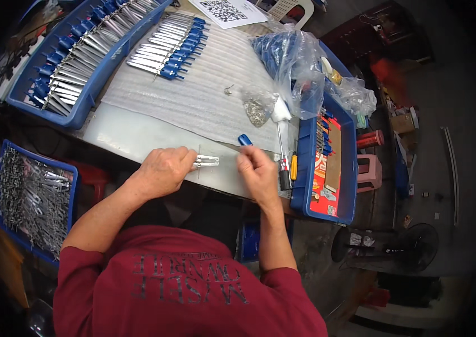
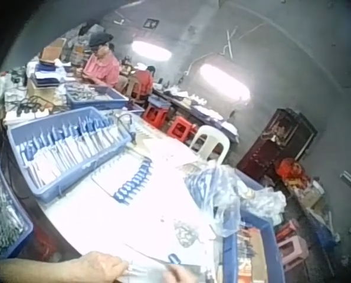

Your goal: Assembling small metal hardware components into plastic tubes using a manual assembly tool.

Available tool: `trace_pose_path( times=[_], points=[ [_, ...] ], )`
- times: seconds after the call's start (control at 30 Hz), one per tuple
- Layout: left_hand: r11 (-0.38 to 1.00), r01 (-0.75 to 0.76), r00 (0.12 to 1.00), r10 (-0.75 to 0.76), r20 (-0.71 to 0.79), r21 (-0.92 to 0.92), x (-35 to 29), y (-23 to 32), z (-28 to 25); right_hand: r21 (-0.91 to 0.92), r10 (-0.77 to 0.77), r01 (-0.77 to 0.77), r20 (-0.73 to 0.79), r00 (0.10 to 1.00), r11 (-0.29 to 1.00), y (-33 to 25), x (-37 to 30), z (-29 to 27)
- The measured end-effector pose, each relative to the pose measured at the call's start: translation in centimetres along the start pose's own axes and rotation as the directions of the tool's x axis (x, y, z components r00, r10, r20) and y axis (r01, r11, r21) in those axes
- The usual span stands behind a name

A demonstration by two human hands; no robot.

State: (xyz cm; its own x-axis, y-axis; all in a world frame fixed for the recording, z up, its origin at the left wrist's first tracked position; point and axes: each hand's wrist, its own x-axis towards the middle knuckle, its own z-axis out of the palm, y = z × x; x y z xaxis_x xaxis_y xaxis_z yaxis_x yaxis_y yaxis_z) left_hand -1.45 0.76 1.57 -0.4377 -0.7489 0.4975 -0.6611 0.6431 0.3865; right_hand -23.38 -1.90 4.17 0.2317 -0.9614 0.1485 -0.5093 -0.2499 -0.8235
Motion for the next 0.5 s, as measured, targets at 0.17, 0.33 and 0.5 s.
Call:
trace_pose_path(
  times=[0.17,0.33,0.5],
  points=[
    [0.996,0.050,0.999,-0.049,-0.014,0.077,0.7,-0.8,1.2,-0.019,0.020,-0.026,-0.253,0.967,0.999,0.3,3.2,-3.3],
    [0.993,0.063,0.998,-0.062,-0.014,0.099,0.3,-1.0,1.3,-0.010,0.010,-0.016,-0.474,0.881,1.000,3.4,9.4,-6.7],
    [0.993,0.050,0.999,-0.048,-0.023,0.105,0.5,-0.9,1.3,0.048,0.132,-0.125,-0.497,0.858,0.991,7.6,15.5,-10.5]
  ],
)
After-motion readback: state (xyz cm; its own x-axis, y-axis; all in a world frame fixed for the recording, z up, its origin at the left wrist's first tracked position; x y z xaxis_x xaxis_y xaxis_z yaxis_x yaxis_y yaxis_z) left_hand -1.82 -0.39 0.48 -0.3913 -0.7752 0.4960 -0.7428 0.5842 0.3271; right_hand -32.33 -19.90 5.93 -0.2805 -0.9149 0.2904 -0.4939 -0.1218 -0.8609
